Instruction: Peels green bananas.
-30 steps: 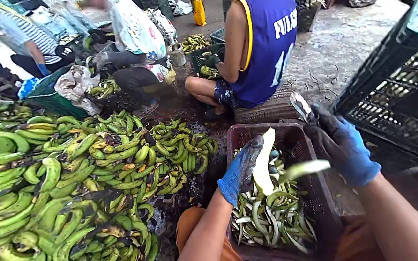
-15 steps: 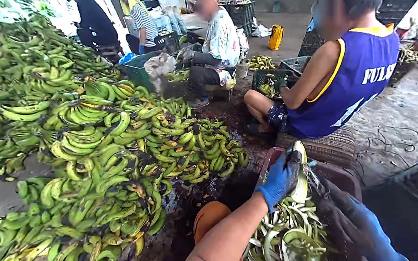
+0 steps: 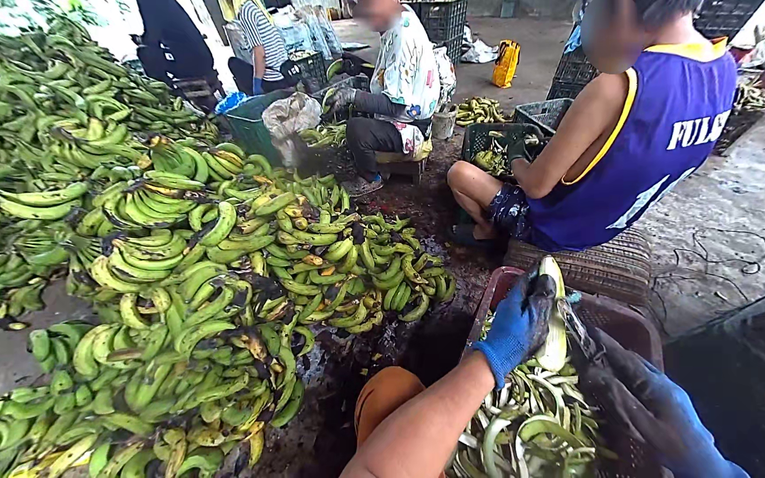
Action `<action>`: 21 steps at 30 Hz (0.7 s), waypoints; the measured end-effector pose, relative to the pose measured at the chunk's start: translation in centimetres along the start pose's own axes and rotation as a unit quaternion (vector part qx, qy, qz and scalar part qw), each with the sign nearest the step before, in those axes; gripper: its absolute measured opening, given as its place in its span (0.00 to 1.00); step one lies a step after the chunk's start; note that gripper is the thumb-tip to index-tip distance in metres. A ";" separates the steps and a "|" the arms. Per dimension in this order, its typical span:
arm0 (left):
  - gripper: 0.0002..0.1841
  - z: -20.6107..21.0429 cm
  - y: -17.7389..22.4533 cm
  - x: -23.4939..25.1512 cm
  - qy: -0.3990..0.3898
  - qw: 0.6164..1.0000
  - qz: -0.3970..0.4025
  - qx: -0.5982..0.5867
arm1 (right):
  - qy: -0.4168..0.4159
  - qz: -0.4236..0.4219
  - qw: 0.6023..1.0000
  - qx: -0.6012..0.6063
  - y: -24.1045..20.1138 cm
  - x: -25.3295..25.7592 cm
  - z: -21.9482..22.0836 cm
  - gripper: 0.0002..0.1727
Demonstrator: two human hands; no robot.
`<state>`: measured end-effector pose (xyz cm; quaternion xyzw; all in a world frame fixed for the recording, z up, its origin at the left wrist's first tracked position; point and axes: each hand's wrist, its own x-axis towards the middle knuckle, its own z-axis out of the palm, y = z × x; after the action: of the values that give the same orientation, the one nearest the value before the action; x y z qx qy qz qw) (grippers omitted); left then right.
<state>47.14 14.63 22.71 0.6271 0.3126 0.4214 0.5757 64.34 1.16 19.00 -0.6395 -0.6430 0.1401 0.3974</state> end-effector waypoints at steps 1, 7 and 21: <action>0.26 0.0 0.0 0.0 -0.002 1.000 0.001 -0.002 | -0.001 -0.001 1.000 0.001 0.1 0.0 0.0 0.39; 0.26 -0.1 0.4 -0.1 -0.002 1.000 -0.001 -0.017 | 0.000 -0.003 1.000 0.020 0.1 0.0 0.2 0.38; 0.26 -0.1 0.5 0.0 0.015 0.999 0.026 0.036 | -0.022 0.017 0.999 0.026 -0.1 -0.2 0.7 0.38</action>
<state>47.00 14.57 23.21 0.6487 0.3195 0.4343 0.5370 63.76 1.21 18.62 -0.6365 -0.6368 0.1777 0.3972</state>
